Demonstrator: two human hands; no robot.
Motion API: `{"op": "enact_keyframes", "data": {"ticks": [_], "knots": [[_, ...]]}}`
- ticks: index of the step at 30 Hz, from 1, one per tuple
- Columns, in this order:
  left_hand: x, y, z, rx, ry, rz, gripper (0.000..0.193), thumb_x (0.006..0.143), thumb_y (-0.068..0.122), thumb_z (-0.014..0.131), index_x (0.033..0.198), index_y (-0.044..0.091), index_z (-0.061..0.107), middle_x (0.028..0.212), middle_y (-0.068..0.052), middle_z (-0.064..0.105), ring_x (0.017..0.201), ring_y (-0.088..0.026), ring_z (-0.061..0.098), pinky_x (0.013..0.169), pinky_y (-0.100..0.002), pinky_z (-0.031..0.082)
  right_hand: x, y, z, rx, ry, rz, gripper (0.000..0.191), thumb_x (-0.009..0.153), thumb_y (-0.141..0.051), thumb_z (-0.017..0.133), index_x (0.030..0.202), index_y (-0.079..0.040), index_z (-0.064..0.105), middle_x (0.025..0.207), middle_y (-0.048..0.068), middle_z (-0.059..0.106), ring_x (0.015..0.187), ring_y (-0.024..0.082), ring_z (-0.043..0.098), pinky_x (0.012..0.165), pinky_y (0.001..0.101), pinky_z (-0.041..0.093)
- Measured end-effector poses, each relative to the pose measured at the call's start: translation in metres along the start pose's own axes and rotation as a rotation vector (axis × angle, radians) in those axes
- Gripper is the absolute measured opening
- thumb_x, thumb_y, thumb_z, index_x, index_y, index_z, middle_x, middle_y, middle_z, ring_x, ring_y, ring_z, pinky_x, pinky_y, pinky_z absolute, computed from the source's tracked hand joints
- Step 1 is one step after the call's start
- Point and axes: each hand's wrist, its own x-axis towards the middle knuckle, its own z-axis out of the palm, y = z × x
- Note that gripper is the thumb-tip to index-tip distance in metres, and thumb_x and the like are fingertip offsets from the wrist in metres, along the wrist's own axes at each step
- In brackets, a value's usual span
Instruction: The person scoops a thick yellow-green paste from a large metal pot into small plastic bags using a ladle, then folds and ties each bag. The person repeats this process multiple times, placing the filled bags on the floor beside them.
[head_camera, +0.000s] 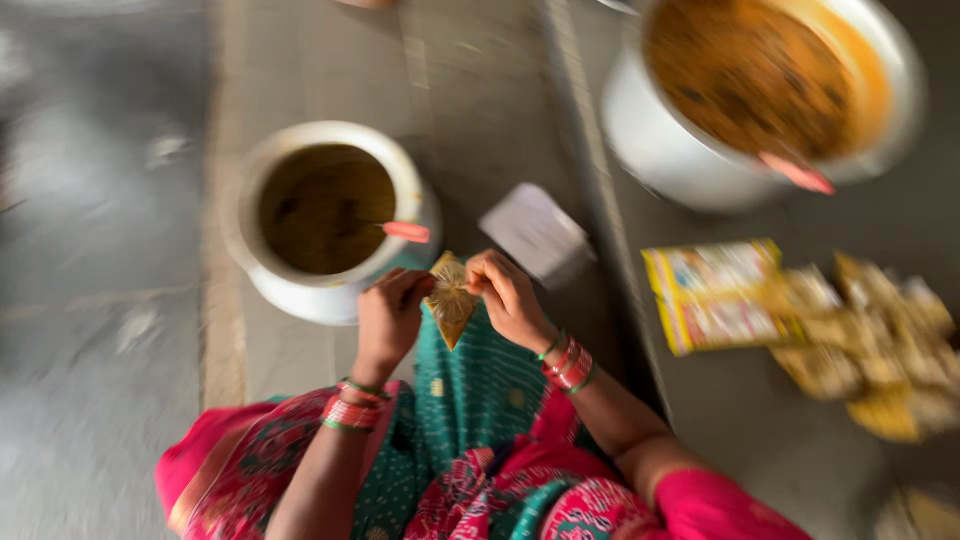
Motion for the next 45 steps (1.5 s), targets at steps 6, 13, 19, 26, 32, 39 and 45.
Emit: {"op": "enact_keyframes", "data": {"ticks": [6,13,19,26,32,39,45], "knots": [[0.002,0.001,0.018,-0.156,-0.288,-0.11,0.03,0.093,0.004,0.067,0.123,0.002,0.068,0.115,-0.011,0.067,0.081,-0.014,0.072,0.066,-0.027,0.06,-0.059,0.027,-0.109,-0.388,0.219,0.201,0.016,0.092,0.01,0.059,0.101,-0.003,0.057,0.093,0.012,0.067,0.089,0.029,0.07,0.079,0.0357,0.056],[0.006,-0.012,0.018,0.104,-0.399,-0.092,0.033,0.09,0.01,0.074,0.123,0.008,0.072,0.13,-0.015,0.063,0.08,-0.021,0.074,0.068,-0.033,0.058,-0.154,0.038,-0.296,-1.074,0.744,0.373,0.03,0.081,0.011,0.066,0.104,-0.007,0.06,0.095,0.011,0.069,0.088,0.035,0.067,0.079,0.0459,0.051],[0.008,-0.017,0.019,0.192,-0.459,-0.099,0.036,0.087,0.012,0.075,0.123,0.009,0.073,0.134,-0.015,0.06,0.083,-0.023,0.076,0.072,-0.036,0.058,-0.204,0.038,-0.358,-1.43,1.112,0.514,0.03,0.085,-0.004,0.08,0.106,-0.005,0.059,0.101,0.014,0.064,0.093,0.035,0.063,0.08,0.0451,0.045],[0.009,-0.021,0.017,0.161,-0.407,-0.027,0.034,0.089,0.007,0.072,0.123,0.008,0.072,0.134,-0.018,0.059,0.09,-0.026,0.075,0.075,-0.036,0.059,-0.154,0.096,-0.272,-0.786,0.704,0.554,0.022,0.089,-0.005,0.076,0.107,-0.006,0.063,0.099,0.009,0.07,0.083,0.023,0.069,0.077,0.0391,0.054],[0.008,-0.018,0.012,0.18,-0.373,-0.082,0.036,0.086,0.009,0.075,0.122,0.008,0.072,0.132,-0.017,0.061,0.09,-0.026,0.075,0.074,-0.039,0.057,-0.096,0.13,-0.159,-0.597,0.389,0.298,0.009,0.081,-0.005,0.077,0.089,-0.005,0.072,0.089,0.013,0.072,0.084,0.033,0.07,0.075,0.0411,0.056],[0.007,-0.013,0.003,0.219,-0.33,-0.04,0.032,0.085,0.013,0.078,0.116,0.006,0.074,0.127,-0.017,0.064,0.088,-0.033,0.071,0.075,-0.044,0.055,-0.052,0.179,-0.084,-0.555,0.206,0.382,0.014,0.077,-0.005,0.079,0.091,-0.006,0.078,0.094,0.014,0.072,0.084,0.033,0.071,0.075,0.0409,0.057],[0.006,-0.005,0.0,0.221,-0.332,0.0,0.029,0.085,0.015,0.077,0.112,0.005,0.075,0.125,-0.017,0.065,0.092,-0.036,0.07,0.075,-0.046,0.055,-0.03,0.191,-0.06,-0.697,0.147,0.376,0.015,0.069,-0.006,0.082,0.084,-0.009,0.08,0.097,0.013,0.073,0.094,0.034,0.069,0.084,0.0436,0.055]]}}
